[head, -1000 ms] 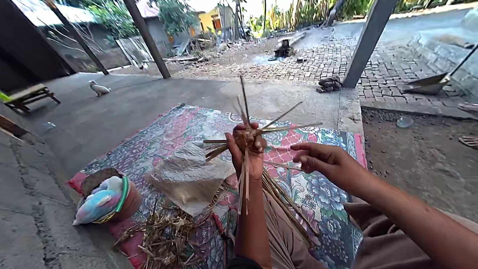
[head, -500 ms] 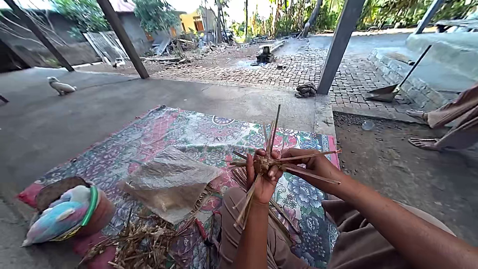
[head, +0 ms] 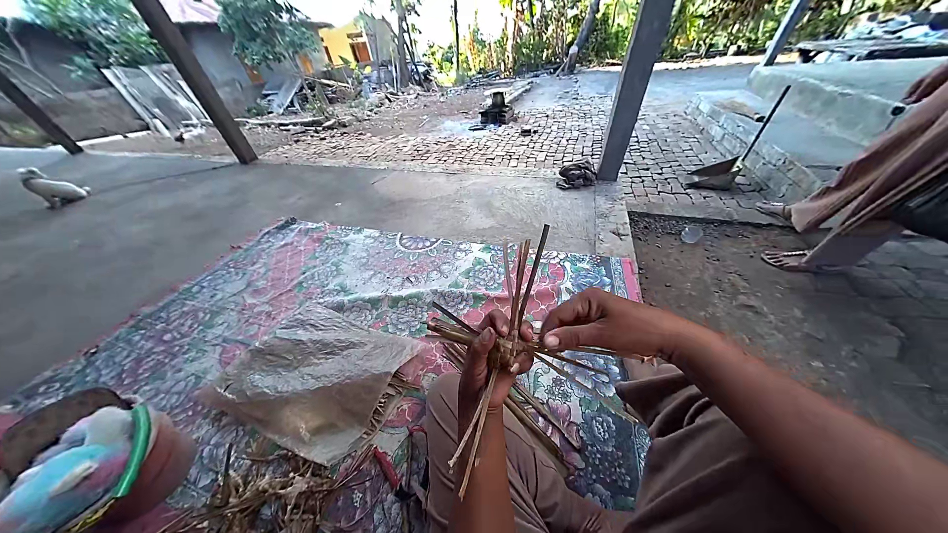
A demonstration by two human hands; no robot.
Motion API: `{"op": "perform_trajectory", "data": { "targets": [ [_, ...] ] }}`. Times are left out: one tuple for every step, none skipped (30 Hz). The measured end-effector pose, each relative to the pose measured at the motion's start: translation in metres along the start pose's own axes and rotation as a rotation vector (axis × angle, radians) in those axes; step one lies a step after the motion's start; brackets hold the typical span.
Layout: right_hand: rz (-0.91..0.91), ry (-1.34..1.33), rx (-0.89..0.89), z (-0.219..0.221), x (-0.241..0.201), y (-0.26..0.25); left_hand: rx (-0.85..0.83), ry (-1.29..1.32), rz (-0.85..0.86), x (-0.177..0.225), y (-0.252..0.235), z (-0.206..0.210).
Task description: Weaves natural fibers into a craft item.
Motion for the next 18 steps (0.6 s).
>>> {"op": "perform_trajectory", "data": {
  "targets": [
    [0.01, 0.003, -0.003, 0.006, -0.002, -0.004, -0.009, -0.01, 0.004, 0.003, 0.003, -0.002],
    [0.02, 0.019, -0.005, 0.012, -0.004, -0.01, -0.014, -0.017, 0.01, 0.007, 0.005, -0.003],
    [0.033, 0.04, -0.012, 0.018, -0.007, -0.014, -0.006, -0.017, 0.015, 0.012, 0.008, -0.005],
    [0.034, 0.054, -0.03, 0.025, -0.011, -0.019, 0.006, -0.01, 0.023, 0.018, 0.012, -0.006],
    [0.018, 0.055, -0.06, 0.032, -0.015, -0.023, 0.006, -0.001, 0.033, 0.024, 0.016, -0.006],
    [-0.007, 0.049, -0.093, 0.039, -0.02, -0.028, 0.004, -0.002, 0.048, 0.031, 0.019, -0.005],
    [-0.027, 0.041, -0.121, 0.045, -0.024, -0.033, 0.0, -0.007, 0.066, 0.039, 0.022, -0.005],
    [-0.042, 0.033, -0.139, 0.051, -0.027, -0.036, 0.013, -0.019, 0.094, 0.047, 0.026, -0.003],
    [-0.056, 0.035, -0.145, 0.056, -0.028, -0.039, 0.026, -0.044, 0.118, 0.054, 0.03, -0.003],
    [-0.069, 0.058, -0.135, 0.058, -0.028, -0.042, 0.039, -0.095, 0.138, 0.06, 0.032, -0.003],
    [-0.082, 0.113, -0.099, 0.055, -0.027, -0.044, 0.065, -0.177, 0.158, 0.065, 0.032, -0.006],
    [-0.094, 0.201, -0.029, 0.049, -0.025, -0.046, 0.098, -0.288, 0.18, 0.069, 0.032, -0.009],
    [-0.087, 0.308, 0.067, 0.04, -0.023, -0.047, 0.141, -0.415, 0.208, 0.072, 0.031, -0.012],
    [-0.064, 0.424, 0.172, 0.031, -0.022, -0.046, 0.187, -0.523, 0.234, 0.073, 0.031, -0.015],
    [-0.049, 0.528, 0.281, 0.02, -0.02, -0.045, 0.227, -0.618, 0.251, 0.072, 0.031, -0.017],
    [-0.055, 0.598, 0.382, 0.01, -0.019, -0.044, 0.258, -0.702, 0.256, 0.07, 0.03, -0.019],
    [-0.076, 0.631, 0.453, 0.002, -0.018, -0.043, 0.285, -0.77, 0.253, 0.067, 0.029, -0.02],
    [-0.097, 0.624, 0.483, -0.002, -0.019, -0.042, 0.304, -0.837, 0.247, 0.064, 0.028, -0.022]
  ]
}}
Point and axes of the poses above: each hand's wrist, its own y-axis away from the middle knuckle, its own z-axis out of the palm, x = y × z, the point moved 6 cm from there along -y, towards the middle knuckle, and after that the axes turned 5 degrees about x, right-handed, at the moved point
